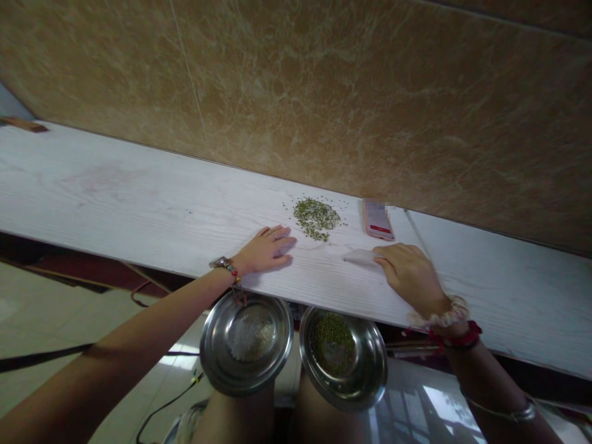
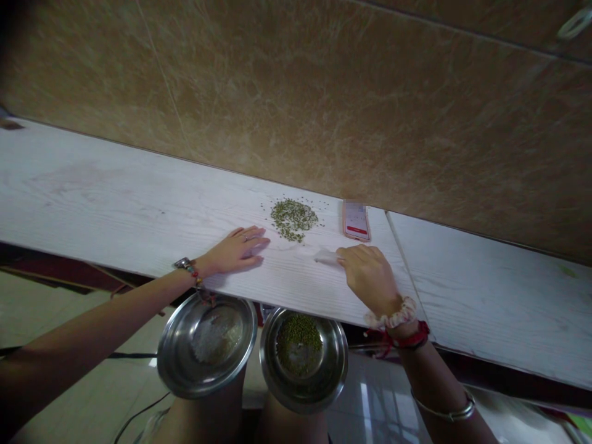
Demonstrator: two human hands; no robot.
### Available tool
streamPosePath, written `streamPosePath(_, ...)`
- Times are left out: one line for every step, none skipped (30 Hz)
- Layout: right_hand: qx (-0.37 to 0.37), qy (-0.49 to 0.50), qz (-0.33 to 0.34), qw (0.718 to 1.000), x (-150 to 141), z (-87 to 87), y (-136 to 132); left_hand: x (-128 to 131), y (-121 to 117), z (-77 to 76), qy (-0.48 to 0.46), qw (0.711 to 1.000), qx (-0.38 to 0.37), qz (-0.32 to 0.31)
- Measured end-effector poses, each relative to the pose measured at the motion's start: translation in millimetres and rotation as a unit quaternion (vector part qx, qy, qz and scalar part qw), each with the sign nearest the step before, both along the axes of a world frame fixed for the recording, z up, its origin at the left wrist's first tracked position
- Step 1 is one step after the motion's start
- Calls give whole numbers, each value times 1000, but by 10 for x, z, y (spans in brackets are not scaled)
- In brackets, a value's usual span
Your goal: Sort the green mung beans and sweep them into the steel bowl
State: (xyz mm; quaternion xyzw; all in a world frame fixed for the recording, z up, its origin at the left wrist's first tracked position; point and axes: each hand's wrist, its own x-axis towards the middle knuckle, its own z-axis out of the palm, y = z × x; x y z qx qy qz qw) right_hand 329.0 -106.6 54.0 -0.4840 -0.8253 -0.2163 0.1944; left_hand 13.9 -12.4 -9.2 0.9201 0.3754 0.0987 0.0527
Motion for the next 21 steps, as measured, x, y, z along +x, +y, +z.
streamPosePath(0, 7, 2, 1000, -3, 6, -19, -2, 4, -7, -2, 1000, 1, -1)
streamPosePath(3, 13, 1, 1000, -5, 10, -37, -4, 6, -12, -3, 1000, 1, -1)
streamPosePath(6, 15, -3, 1000, -7, 11, -55, -4, 8, -14, -3, 1000, 0, 0)
streamPosePath(8, 16, -8, 1000, -11, 8, -75, -3, 9, -13, -2, 1000, -1, 2)
streamPosePath(10, 14, -11, 1000, -17, 3, -98, -1, 9, -10, 1, 1000, -2, 4)
streamPosePath(11, 12, -10, 1000, -26, -3, -125, 1, 8, -6, 4, 1000, -4, 5)
streamPosePath(11, 11, -5, 1000, -38, -10, -154, 4, 6, 0, 8, 1000, -6, 5)
streamPosePath(11, 10, 5, 1000, -55, -17, -183, 7, 4, 6, 12, 1000, -8, 5)
streamPosePath(12, 9, 17, 1000, -75, -21, -212, 10, 2, 11, 14, 1000, -9, 4)
streamPosePath(14, 10, 30, 999, -98, -24, -236, 13, 0, 16, 15, 1000, -9, 3)
streamPosePath(17, 10, 41, 999, -122, -26, -254, 15, -2, 20, 16, 1000, -8, 4)
streamPosePath(20, 10, 49, 999, -147, -26, -264, 17, -4, 24, 16, 1000, -7, 4)
streamPosePath(23, 10, 54, 998, -170, -24, -268, 18, -6, 27, 17, 1000, -6, 5)
streamPosePath(25, 10, 58, 998, -191, -23, -267, 17, -8, 29, 18, 1000, -5, 6)
streamPosePath(25, 11, 60, 998, -210, -21, -262, 16, -9, 30, 19, 1000, -5, 6)
streamPosePath(24, 12, 62, 998, -224, -18, -258, 15, -10, 30, 20, 1000, -5, 5)
streamPosePath(21, 13, 64, 998, -235, -16, -257, 14, -10, 30, 20, 1000, -5, 5)
streamPosePath(16, 14, 67, 998, -242, -12, -262, 12, -10, 29, 19, 1000, -4, 4)
streamPosePath(10, 15, 70, 997, -246, -8, -273, 12, -10, 29, 18, 1000, -3, 2)
streamPosePath(4, 17, 75, 997, -248, -1, -290, 12, -10, 28, 16, 1000, -2, 2)
streamPosePath(-3, 19, 80, 997, -247, 8, -315, 14, -11, 28, 16, 1000, -1, 2)
